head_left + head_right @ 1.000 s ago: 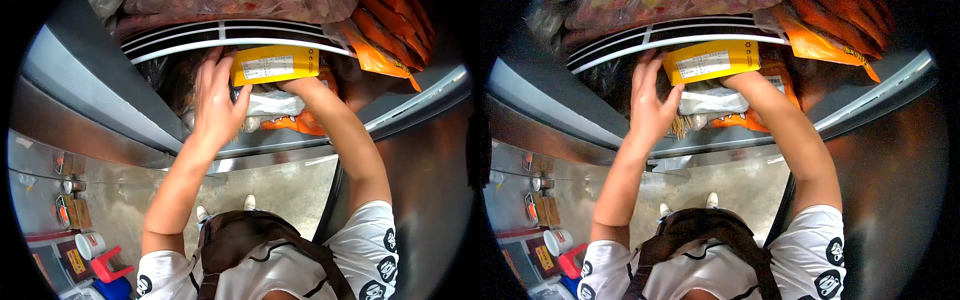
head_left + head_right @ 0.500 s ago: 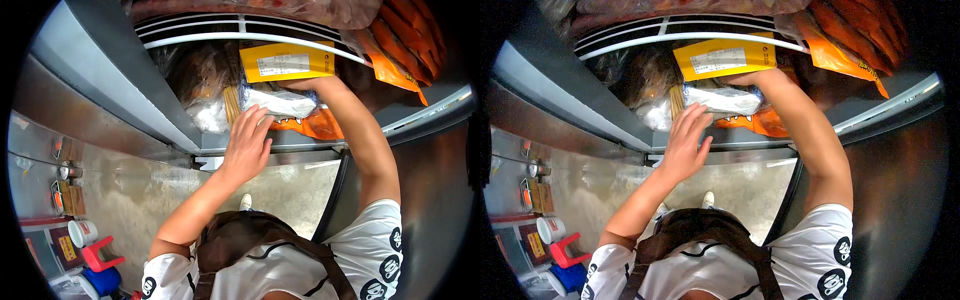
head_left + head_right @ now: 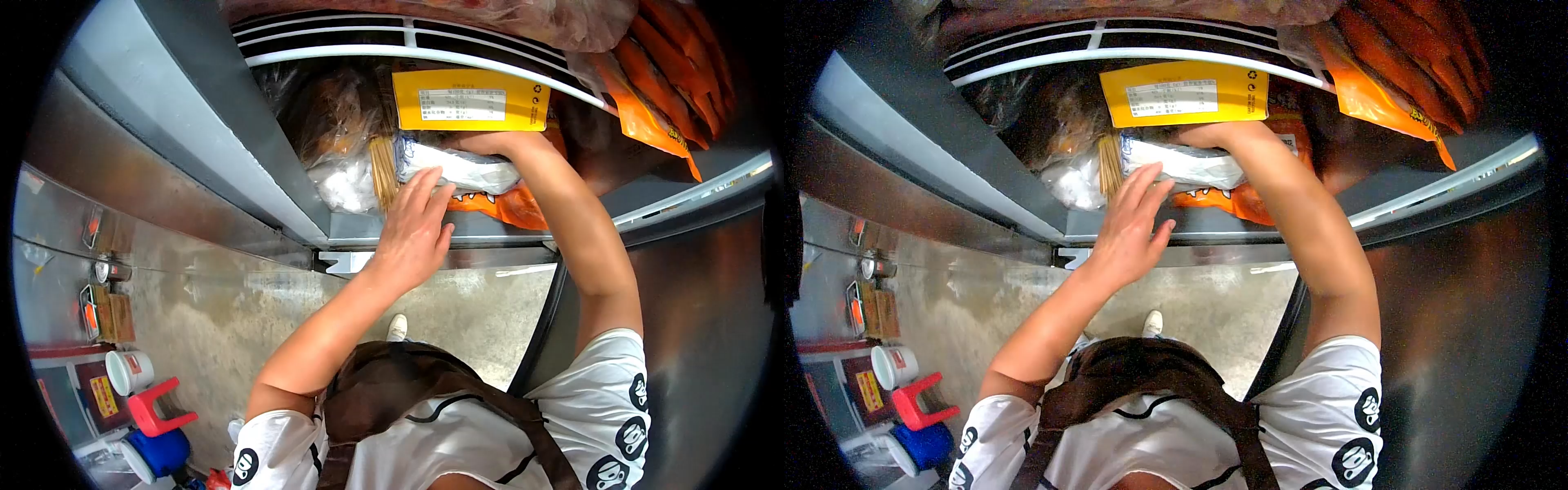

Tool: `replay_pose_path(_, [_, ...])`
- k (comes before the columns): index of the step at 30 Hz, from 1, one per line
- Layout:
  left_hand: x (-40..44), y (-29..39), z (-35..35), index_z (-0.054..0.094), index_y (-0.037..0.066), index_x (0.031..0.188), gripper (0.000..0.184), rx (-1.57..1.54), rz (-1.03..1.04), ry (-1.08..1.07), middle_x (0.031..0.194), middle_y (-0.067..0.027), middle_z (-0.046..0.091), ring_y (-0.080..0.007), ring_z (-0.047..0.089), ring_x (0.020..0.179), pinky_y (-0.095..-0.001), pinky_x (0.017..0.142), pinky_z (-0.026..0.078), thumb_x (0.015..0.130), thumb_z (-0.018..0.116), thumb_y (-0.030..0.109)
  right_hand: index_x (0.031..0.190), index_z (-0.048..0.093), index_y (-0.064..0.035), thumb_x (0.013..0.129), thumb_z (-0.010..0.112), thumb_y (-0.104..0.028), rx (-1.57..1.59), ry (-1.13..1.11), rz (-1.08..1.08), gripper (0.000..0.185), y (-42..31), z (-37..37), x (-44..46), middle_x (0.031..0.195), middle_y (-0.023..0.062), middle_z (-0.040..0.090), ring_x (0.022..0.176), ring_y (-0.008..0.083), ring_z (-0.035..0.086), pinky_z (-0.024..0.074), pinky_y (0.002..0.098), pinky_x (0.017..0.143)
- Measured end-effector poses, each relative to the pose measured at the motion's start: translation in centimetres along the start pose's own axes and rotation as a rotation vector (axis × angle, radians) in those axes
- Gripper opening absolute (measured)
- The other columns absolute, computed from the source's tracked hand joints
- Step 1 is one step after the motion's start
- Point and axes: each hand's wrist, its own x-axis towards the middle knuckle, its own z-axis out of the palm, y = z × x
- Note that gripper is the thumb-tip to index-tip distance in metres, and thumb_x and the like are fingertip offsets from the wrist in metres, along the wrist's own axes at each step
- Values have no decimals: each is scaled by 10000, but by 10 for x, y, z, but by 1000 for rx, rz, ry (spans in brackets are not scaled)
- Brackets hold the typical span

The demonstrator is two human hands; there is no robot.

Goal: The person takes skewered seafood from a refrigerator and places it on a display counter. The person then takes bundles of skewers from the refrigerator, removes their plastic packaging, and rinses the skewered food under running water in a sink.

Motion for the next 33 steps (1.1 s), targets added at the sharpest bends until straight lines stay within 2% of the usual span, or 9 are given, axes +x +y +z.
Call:
replay_pose_path(11, [1, 8, 7, 463, -29, 1172, 483, -3, -1, -31, 1361, -202, 304, -363, 284, 1282, -429, 1045, 269, 727, 641, 38, 1124, 580, -135, 674, 652, -351, -182, 47, 88, 505, 1, 8, 1, 1149, 133, 575, 1072, 307, 514, 405, 375, 919])
replay_pose_path(18, [25, 6, -12, 530, -8, 1081, 354, 24, 90, 196, 1204, -179, 495, -355, 473, 1114, -427, 950, 384, 736, 610, 13, 1270, 440, -210, 752, 529, -604, -208, -111, 106, 657, 47, 2, 11, 1320, 77, 449, 1203, 247, 419, 343, 362, 1005])
replay_pose_path(21, [63, -4, -13, 565, -9, 1024, 268, 106, 148, 384, 1072, -191, 580, -350, 548, 1009, -430, 878, 437, 760, 521, -5, 1255, 451, -196, 810, 516, -499, -190, 78, 256, 543, 48, -2, 1, 1299, 79, 466, 1166, 236, 448, 365, 351, 983])
replay_pose_path(23, [85, -3, -23, 585, 6, 1021, 300, 455, -185, -134, 1039, -175, 598, -336, 552, 1020, -402, 857, 436, 726, 547, 47, 1248, 457, -189, 839, 509, -447, -184, 178, 327, 487, 55, -5, 2, 1289, 80, 474, 1147, 231, 462, 376, 345, 973])
replay_pose_path(27, [111, -7, -20, 619, 34, 991, 278, 532, -298, -444, 1020, -211, 607, -365, 579, 972, -439, 795, 474, 751, 482, 71, 1089, 549, -115, 841, 504, -382, 260, 171, 486, 368, 97, 18, 11, 945, 112, 640, 786, 228, 599, 473, 362, 727])
replay_pose_path(29, [119, -19, -9, 644, 47, 956, 256, 524, -328, -432, 1037, -195, 614, -362, 594, 957, -451, 792, 479, 766, 479, 91, 1035, 513, -99, 889, 458, -310, 1122, 220, 701, 262, 100, 18, 12, 942, 103, 602, 779, 182, 561, 469, 286, 684])
replay_pose_path(30, [125, -21, -9, 546, 60, 1173, 382, 478, -401, -453, 1248, -195, 500, -350, 506, 1128, -444, 902, 436, 806, 456, 117, 1001, 502, -102, 901, 441, -302, 1408, 270, 741, 232, 89, 12, 10, 922, 101, 592, 758, 171, 551, 467, 265, 655])
replay_pose_path(31, [129, -31, 4, 546, 60, 1173, 382, 478, -400, -453, 1248, -195, 500, -350, 506, 1128, -444, 902, 436, 806, 456, 117, 967, 491, -105, 913, 423, -294, 1667, 325, 790, 208, 76, 5, 7, 902, 99, 581, 737, 161, 541, 465, 244, 627])
replay_pose_path(33, [138, -49, 23, 485, 77, 1217, 397, 529, -361, -339, 1289, -176, 443, -335, 464, 1162, -442, 926, 412, 827, 435, 137, 1015, 498, -117, 910, 413, -312, 1706, 356, 806, 237, 71, 3, 8, 932, 83, 582, 775, 161, 546, 466, 248, 635])
